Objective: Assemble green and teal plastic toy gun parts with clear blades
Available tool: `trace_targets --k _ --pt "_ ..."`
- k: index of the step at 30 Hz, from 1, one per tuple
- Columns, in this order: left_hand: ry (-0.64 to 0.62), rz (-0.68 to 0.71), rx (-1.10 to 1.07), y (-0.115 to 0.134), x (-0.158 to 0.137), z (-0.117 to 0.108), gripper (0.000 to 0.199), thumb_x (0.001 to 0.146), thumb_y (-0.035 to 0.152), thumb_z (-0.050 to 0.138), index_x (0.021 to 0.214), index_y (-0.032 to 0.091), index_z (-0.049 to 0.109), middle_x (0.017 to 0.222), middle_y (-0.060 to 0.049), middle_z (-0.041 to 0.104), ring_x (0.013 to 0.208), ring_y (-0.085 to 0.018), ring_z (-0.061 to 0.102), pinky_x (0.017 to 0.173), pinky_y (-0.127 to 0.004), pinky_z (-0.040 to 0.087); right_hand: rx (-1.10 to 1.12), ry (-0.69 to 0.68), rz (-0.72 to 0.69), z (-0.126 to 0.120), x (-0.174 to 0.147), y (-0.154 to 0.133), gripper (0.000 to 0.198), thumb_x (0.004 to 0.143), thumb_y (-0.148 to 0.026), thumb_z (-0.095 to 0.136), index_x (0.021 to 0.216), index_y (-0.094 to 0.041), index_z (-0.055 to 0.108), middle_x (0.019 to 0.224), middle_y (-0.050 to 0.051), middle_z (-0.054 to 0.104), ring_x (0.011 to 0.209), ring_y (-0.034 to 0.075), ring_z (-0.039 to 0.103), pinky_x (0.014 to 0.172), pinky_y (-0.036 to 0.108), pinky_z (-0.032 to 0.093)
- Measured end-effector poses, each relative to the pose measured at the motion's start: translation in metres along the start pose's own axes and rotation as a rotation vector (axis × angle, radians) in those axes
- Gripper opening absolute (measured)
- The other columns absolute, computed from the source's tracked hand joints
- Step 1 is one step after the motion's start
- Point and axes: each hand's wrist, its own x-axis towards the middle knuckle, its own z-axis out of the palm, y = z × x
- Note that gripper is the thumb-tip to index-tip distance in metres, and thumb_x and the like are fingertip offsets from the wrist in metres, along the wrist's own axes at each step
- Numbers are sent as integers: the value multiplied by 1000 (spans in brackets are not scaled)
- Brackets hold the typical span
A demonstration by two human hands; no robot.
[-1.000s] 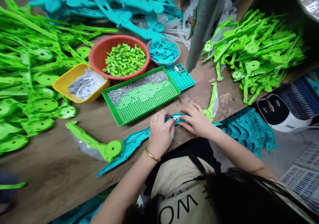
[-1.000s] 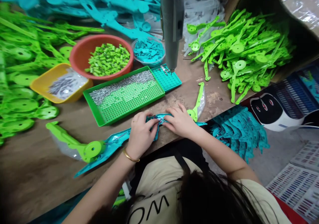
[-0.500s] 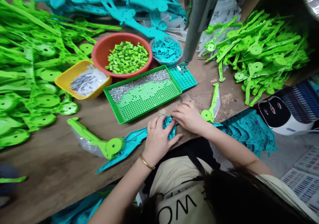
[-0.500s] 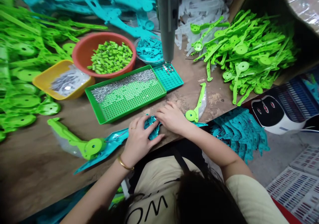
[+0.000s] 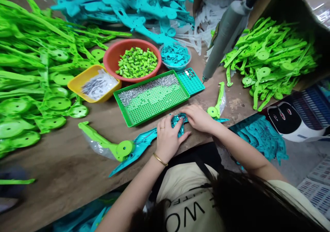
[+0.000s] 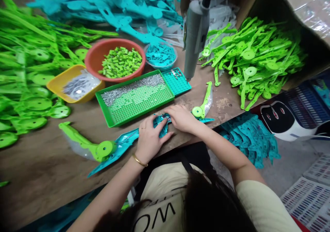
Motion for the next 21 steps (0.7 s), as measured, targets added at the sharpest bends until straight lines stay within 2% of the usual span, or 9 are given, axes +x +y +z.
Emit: trace_targets --k 4,6,9,12,15,18,20,21 --pt "20 6 -75 1 4 -3 52 84 51 60 122 17 61 130 -21 48 120 -36 46 102 -54 39 -19 69 37 -1 -5 2 34 93 -15 42 123 -16 59 125 11 64 116 24 54 102 45 39" --pt "62 14 -156 -2 5 -10 45 85 47 60 117 15 61 127 -19 50 120 -33 47 103 -51 40 -41 98 26 -1 -10 1 31 94 -19 43 120 -16 61 124 11 64 115 25 55 102 45 39" --pt "128 6 -245 -10 9 -30 30 88 39 58 108 16 61 122 -16 53 119 -28 49 102 -46 42 -94 153 -10 0 -16 -1 29 94 -21 47 117 -15 62 122 12 64 113 26 55 101 45 41" --pt "168 18 -249 -24 28 -58 21 90 35 57 101 18 62 118 -13 56 115 -26 52 100 -44 43 -145 190 -59 -1 -19 -7 28 94 -21 47 116 -15 62 121 13 64 111 26 56 101 48 41" --pt "206 50 -212 -50 68 -82 21 90 37 56 94 18 63 112 -11 61 109 -25 56 97 -44 44 -157 214 -117 -7 -20 -15 26 93 -20 48 114 -16 62 119 12 65 109 25 57 104 50 40" --pt "199 15 -180 -99 128 -96 24 87 41 57 87 19 65 97 -8 65 99 -24 59 92 -43 46 -108 264 -170 -16 -23 -19 24 92 -16 50 114 -17 61 115 10 67 107 23 60 106 51 39" --pt "184 -113 -110 -142 173 -102 23 84 40 59 84 18 65 91 -9 66 95 -24 59 92 -43 45 -61 324 -196 -23 -27 -15 28 89 -11 53 115 -17 60 114 10 67 106 20 61 106 49 41" --pt "191 -220 -51 -164 196 -104 22 83 38 59 86 17 66 93 -11 66 96 -25 59 92 -44 45 -41 365 -205 -26 -29 -11 30 88 -8 54 117 -17 59 113 10 67 106 20 61 106 48 42"
